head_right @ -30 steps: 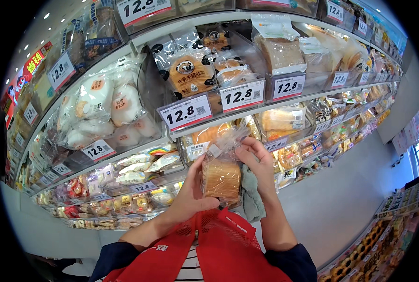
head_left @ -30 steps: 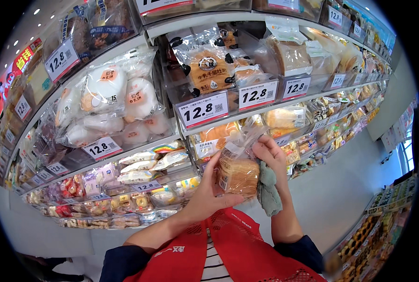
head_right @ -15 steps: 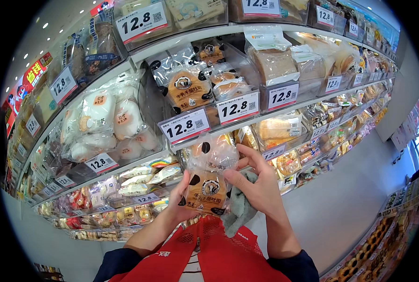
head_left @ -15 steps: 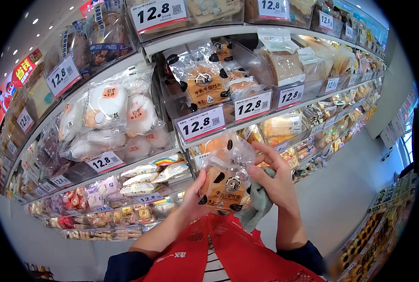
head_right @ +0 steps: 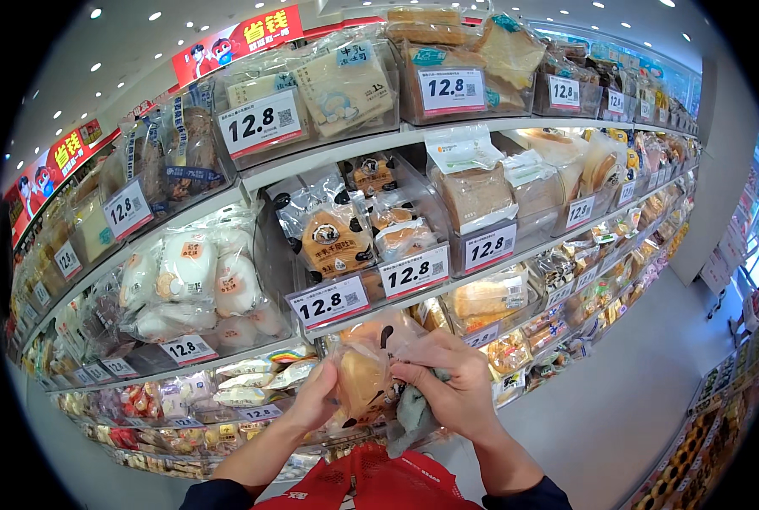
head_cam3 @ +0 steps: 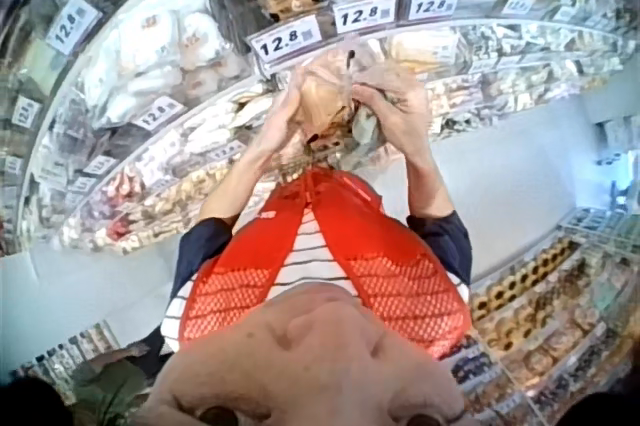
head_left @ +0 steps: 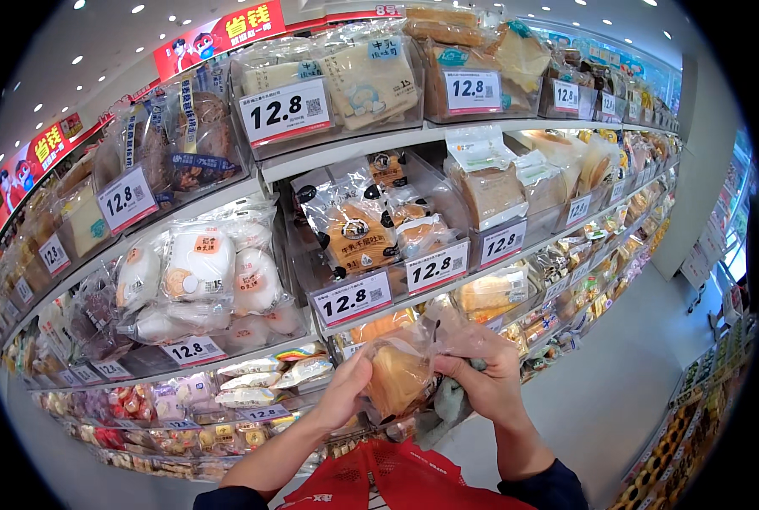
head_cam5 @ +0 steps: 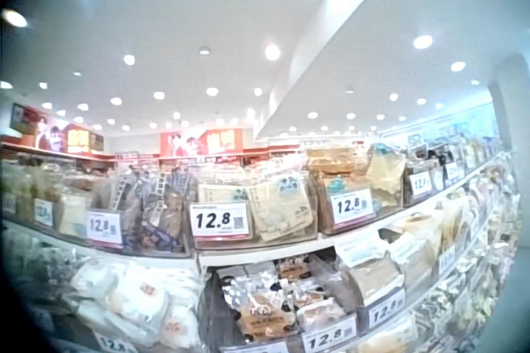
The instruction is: The person restocks a bakery shelf by picking up packaged bread and pastries, wiping them with a cloth, and arranging them on the shelves. They move between different shelf sections, handling items one at a time and placing them in neat rows.
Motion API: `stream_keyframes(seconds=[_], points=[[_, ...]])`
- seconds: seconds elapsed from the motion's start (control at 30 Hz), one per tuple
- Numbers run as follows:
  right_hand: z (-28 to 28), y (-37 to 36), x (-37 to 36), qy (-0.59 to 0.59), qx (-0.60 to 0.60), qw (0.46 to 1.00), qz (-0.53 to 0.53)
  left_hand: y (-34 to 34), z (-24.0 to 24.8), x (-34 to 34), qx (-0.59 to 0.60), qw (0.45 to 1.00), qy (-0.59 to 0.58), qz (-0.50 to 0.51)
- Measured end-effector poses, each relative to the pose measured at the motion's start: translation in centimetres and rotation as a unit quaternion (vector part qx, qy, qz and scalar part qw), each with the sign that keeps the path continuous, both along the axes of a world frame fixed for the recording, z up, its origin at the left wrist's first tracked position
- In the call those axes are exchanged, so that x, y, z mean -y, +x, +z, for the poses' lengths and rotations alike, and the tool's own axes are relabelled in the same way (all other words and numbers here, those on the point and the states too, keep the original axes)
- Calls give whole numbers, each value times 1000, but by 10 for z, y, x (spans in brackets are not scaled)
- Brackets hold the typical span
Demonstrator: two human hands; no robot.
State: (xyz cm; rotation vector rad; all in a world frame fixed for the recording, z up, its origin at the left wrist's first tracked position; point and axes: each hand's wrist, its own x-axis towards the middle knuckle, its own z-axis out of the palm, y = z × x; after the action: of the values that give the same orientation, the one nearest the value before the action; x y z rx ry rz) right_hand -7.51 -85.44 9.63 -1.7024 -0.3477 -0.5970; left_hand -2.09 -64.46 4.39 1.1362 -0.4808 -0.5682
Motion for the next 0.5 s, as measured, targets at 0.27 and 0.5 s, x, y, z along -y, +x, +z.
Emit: stream_keyframes(seconds=[0.27,0.5], points=[[81,104,54,-20,185,977,-102,31,85,-3,529,775,186,291],[71,169,68,-138,94,983,-73,77,99,12,635,612,354,311]])
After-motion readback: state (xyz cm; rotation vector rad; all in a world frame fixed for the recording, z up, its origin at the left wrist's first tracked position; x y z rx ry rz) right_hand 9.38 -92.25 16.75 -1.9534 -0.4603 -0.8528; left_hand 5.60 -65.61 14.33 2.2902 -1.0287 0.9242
